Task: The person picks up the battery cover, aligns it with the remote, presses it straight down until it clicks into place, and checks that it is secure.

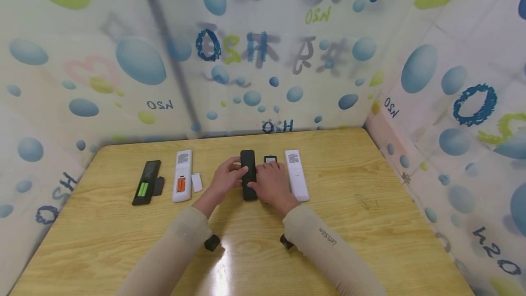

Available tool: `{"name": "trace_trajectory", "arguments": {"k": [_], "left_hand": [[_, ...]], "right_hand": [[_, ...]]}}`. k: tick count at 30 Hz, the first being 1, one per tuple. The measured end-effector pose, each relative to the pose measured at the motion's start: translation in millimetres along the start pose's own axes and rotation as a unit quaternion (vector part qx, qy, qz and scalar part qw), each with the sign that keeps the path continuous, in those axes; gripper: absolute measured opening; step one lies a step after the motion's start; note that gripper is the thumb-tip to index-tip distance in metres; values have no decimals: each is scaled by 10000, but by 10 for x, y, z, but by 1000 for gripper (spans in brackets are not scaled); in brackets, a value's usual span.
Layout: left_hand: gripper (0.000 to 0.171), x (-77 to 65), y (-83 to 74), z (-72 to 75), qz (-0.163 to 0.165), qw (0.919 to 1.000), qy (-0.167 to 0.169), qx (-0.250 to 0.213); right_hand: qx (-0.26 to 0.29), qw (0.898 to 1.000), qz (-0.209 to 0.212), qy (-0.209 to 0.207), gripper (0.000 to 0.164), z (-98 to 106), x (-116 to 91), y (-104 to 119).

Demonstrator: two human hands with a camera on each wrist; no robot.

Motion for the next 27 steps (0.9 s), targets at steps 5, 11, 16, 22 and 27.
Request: {"name": "trace_trajectory", "arguments": {"k": [5, 11, 16, 22, 27], "left_hand": [[39, 7, 4, -6, -38, 10000, 14, 25], [40, -2, -7, -3, -48, 10000, 19, -7], [38, -20, -9, -4, -7, 10000, 15, 20], [36, -30, -17, -7, -1, 10000, 26, 3], [33, -41, -25, 9, -6, 10000, -26, 3]], "right_hand": [[-49, 10000, 25, 19, 43, 15, -6, -7], [-51, 10000, 56, 2, 44, 28, -21, -3], [-92, 9998, 142, -76, 45, 55, -44, 10], [-128, 9993, 273, -216, 47, 88, -76, 25], [-57, 9991, 286, -302, 46, 131, -92, -7]]}}
Point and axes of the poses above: each hand's wrist, its own x-axis towards the middle knuckle, its own z-axis out of the back of the hand, y = z × x, the point moved 9 cm from there along x, towards the middle knuckle
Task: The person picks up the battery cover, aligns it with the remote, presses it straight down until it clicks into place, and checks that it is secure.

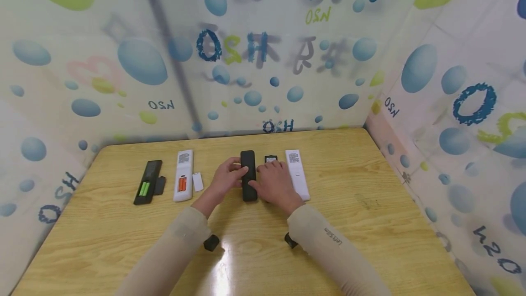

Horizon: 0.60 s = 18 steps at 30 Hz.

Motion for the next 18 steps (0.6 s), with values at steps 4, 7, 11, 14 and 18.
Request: {"name": "trace_trajectory", "arguments": {"k": [4, 7, 11, 14, 18], "left_hand": [[31, -11, -2, 1, 20, 10000, -23, 31], [32, -6, 10, -12, 71, 10000, -31, 55], [34, 17, 36, -37, 149, 9998, -42, 161], [35, 38, 57, -71, 204, 9994, -24, 263], [37, 59, 78, -125, 289, 9988, 8, 405]], "right_hand": [[-108, 9999, -74, 49, 47, 27, -2, -56], [-236, 9996, -107, 89, 49, 52, -8, -103], [-301, 9994, -143, 19, 48, 102, -23, -171], [-324, 9992, -232, 28, 47, 114, -37, -237], [-342, 9988, -351, 82, 47, 105, -52, -311]]}}
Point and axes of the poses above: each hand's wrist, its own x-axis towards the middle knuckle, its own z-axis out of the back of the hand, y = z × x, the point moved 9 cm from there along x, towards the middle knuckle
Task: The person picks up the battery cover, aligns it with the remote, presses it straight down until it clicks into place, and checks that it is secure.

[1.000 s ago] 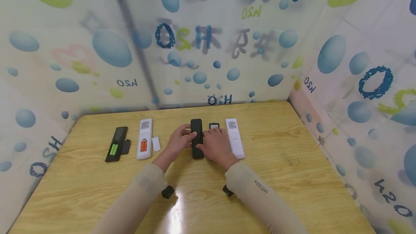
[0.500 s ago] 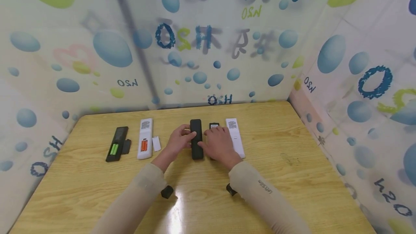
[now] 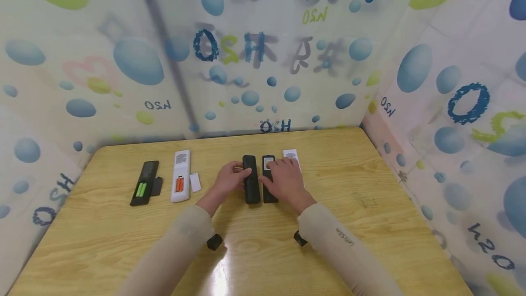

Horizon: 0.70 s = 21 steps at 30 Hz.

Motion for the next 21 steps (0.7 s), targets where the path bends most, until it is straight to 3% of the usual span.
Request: {"name": "trace_trajectory", "arguments": {"k": [11, 21], "left_hand": [[40, 39, 22, -32, 245, 9979, -184, 576], [40, 81, 76, -52, 234, 9953, -167, 923]], "right_hand": [[-4, 9999, -111, 66, 48, -14, -22, -102], [82, 9999, -46, 57, 46, -20, -47, -135]]}}
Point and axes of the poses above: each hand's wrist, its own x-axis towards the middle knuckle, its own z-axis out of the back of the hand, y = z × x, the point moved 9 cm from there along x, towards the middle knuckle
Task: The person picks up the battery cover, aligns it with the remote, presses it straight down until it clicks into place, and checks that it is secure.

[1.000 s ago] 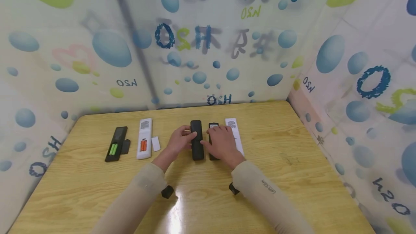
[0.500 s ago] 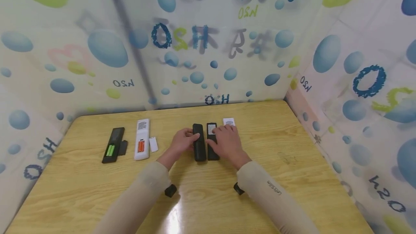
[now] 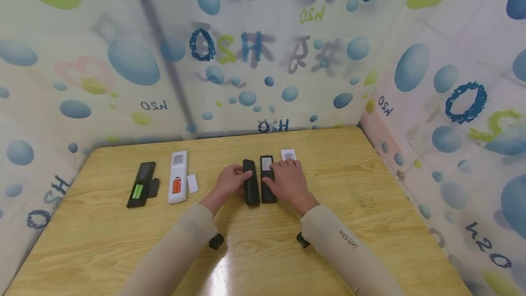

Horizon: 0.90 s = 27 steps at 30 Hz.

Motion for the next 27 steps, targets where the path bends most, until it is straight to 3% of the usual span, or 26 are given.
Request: {"name": "trace_trajectory", "arguments": {"k": [12, 27], "left_hand": [[39, 49, 85, 10, 86, 9998, -153, 14], [40, -88, 6, 84, 160, 9980, -338, 515]], "right_hand": [[-1, 9999, 83, -103, 45, -4, -18, 20], [-108, 9999, 40, -10, 45, -45, -19, 21]]}}
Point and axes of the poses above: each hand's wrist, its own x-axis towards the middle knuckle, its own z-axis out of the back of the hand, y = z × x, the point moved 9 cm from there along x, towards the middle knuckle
